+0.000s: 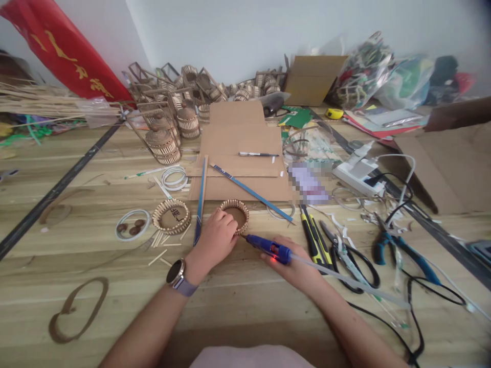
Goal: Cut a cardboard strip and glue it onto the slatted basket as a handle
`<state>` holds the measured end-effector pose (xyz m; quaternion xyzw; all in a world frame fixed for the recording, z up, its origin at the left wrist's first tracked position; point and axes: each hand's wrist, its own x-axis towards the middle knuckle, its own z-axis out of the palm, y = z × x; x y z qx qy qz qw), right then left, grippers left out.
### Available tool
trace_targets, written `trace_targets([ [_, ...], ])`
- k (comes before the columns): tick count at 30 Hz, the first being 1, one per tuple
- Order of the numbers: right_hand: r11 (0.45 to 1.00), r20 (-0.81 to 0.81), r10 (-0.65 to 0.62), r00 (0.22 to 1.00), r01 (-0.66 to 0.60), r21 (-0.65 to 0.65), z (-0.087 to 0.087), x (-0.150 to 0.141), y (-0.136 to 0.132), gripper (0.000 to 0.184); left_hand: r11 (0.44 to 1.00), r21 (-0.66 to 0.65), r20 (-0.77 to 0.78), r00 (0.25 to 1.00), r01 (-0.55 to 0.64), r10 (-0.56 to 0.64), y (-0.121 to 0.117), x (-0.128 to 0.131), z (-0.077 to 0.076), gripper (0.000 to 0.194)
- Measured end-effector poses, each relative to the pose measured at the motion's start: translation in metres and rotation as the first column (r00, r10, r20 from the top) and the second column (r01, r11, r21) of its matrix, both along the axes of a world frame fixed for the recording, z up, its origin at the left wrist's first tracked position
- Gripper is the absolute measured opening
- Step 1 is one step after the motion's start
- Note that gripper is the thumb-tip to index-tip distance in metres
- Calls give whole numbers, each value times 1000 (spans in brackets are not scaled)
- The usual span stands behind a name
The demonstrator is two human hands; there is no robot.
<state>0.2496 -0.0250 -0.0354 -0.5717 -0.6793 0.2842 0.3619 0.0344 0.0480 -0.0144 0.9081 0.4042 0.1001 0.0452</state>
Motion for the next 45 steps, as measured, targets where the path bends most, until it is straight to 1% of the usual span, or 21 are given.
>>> trace_targets([
  [7,999,80,26,996,-29,38,-1,-2,1,23,1000,1,19,1000,-19,19,-1,2,-2,11],
  [12,997,123,21,992,-30,66,-3,-2,0,23,1000,-2,31,999,-21,21,-1,2,-2,11],
  [20,992,261,37,965,-68,109,-5,-2,-1,21,1000,0,34,999,-26,26,0,2,-3,11],
  [27,987,307,26,951,-73,142,-8,-3,-2,20,1000,2,26,999,-23,23,0,1,-3,11],
  [33,986,327,14,945,-68,155,-7,-3,-2,21,1000,0,19,1000,-21,21,1,1,-3,11],
  [45,988,365,-2,931,-54,144,-7,-5,-3,22,1000,-3,-23,1000,-4,4,0,1,1,9],
])
